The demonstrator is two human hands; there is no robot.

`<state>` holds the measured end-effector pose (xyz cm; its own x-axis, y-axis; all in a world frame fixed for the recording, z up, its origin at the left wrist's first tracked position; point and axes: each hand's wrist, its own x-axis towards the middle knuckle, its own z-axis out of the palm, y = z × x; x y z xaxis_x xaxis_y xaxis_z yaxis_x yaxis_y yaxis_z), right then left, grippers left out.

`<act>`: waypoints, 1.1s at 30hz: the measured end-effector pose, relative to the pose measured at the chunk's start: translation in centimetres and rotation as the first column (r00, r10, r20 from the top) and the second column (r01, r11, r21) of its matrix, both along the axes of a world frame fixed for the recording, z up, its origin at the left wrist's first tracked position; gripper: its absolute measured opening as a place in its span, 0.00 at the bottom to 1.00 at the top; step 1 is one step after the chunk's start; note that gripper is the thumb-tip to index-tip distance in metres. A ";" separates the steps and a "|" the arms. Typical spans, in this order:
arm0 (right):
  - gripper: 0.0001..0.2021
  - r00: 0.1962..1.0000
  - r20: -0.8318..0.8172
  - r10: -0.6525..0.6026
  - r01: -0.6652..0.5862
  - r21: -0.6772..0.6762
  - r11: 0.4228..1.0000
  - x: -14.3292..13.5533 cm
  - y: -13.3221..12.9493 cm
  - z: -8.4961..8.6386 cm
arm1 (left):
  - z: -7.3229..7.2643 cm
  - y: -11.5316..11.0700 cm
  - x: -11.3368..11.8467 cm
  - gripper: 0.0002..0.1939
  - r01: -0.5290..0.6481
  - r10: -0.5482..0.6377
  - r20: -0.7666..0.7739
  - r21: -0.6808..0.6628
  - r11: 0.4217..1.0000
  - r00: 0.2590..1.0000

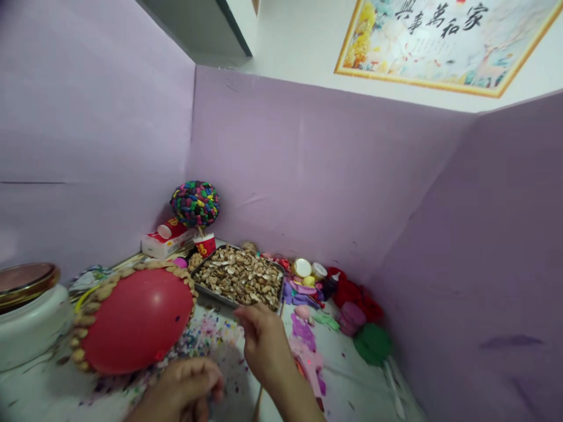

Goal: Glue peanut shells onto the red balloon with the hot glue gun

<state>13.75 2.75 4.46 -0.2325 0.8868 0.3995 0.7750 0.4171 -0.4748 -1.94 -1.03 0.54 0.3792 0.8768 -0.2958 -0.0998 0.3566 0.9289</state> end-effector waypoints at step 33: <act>0.16 0.767 0.236 -0.596 0.641 -0.328 0.694 11.5 -7.2 -1.8 | -0.8 0.1 5.0 0.13 0.227 -0.171 0.258 -0.205 0.952 0.951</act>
